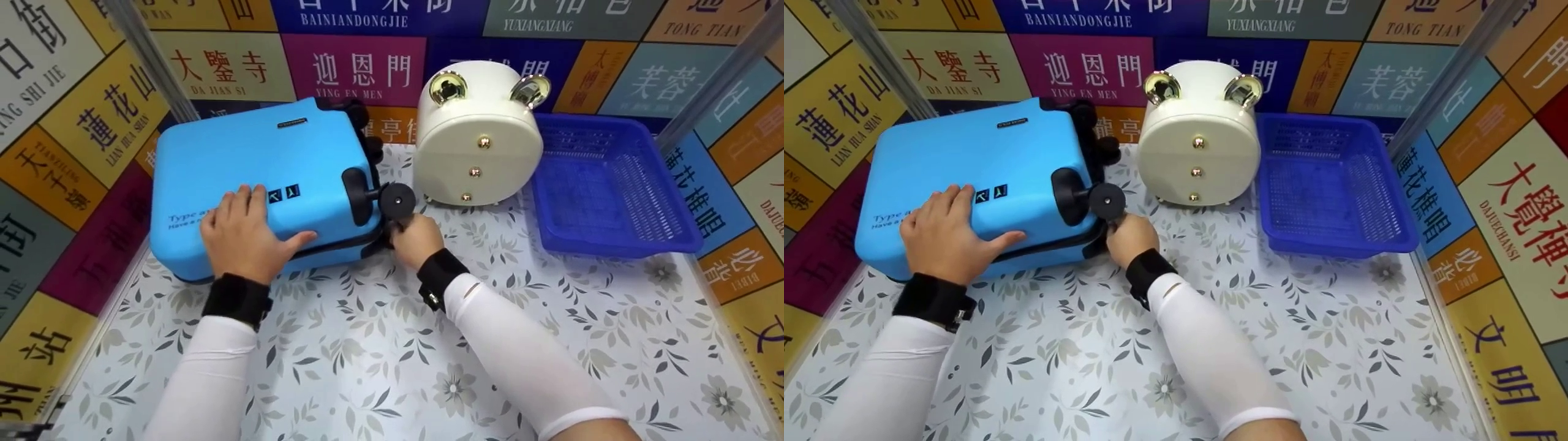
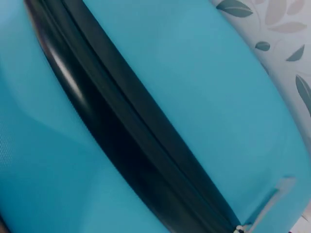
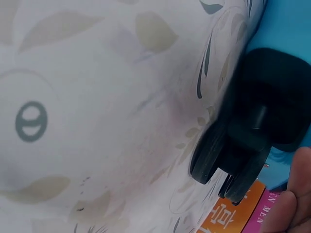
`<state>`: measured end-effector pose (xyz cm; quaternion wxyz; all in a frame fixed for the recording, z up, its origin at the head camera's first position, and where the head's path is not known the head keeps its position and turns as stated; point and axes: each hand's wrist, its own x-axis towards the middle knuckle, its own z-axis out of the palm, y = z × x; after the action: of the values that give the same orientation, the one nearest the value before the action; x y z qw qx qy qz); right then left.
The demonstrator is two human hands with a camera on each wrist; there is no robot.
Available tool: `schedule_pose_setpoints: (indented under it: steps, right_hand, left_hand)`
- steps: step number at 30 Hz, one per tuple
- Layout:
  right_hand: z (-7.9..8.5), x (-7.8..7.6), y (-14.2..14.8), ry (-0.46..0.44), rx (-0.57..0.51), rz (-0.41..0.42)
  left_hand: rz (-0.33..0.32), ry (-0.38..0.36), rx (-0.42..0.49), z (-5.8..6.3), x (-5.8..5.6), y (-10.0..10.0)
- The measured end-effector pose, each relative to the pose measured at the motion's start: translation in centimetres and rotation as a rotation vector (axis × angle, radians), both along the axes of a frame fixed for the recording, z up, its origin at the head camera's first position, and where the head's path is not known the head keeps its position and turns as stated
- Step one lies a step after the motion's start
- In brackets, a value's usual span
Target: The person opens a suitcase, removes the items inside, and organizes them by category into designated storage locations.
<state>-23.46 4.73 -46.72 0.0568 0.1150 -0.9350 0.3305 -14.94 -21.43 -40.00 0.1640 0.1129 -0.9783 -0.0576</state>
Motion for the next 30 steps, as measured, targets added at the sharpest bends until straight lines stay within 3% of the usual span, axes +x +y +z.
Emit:
schedule_pose_setpoints:
  steps: [4, 9, 13, 17, 20, 23, 26, 30]
  right_hand:
    - [0.0, 0.2, 0.3, 0.019, 0.014, 0.031]
    - [0.0, 0.6, 0.5, 0.029, 0.026, 0.044]
    - [0.0, 1.0, 0.6, 0.025, 0.031, 0.067]
    - [0.2, 1.1, 0.8, -0.004, 0.026, 0.073]
    - [0.1, 1.0, 0.7, -0.014, 0.031, 0.063]
    - [0.1, 0.9, 0.6, 0.006, 0.034, 0.059]
    - [0.1, 0.9, 0.6, 0.02, 0.031, 0.054]
    - [0.1, 0.7, 0.7, 0.005, 0.037, 0.041]
  left_hand:
    - [0.044, -0.027, -0.014, 0.0, 0.1, 1.2]
    - [0.091, -0.01, -0.024, 0.3, 0.3, 2.9]
    - [0.082, -0.042, 0.019, 1.1, 0.2, 3.2]
    - [0.008, -0.137, 0.093, 2.6, 0.4, 0.9]
    - [-0.025, -0.205, 0.108, 3.2, 1.2, -2.1]
    - [-0.03, -0.225, 0.104, 3.3, 2.2, -4.6]
    - [-0.035, -0.207, 0.104, 3.1, 2.8, -5.6]
    - [-0.023, -0.19, 0.079, 2.6, 2.9, -5.1]
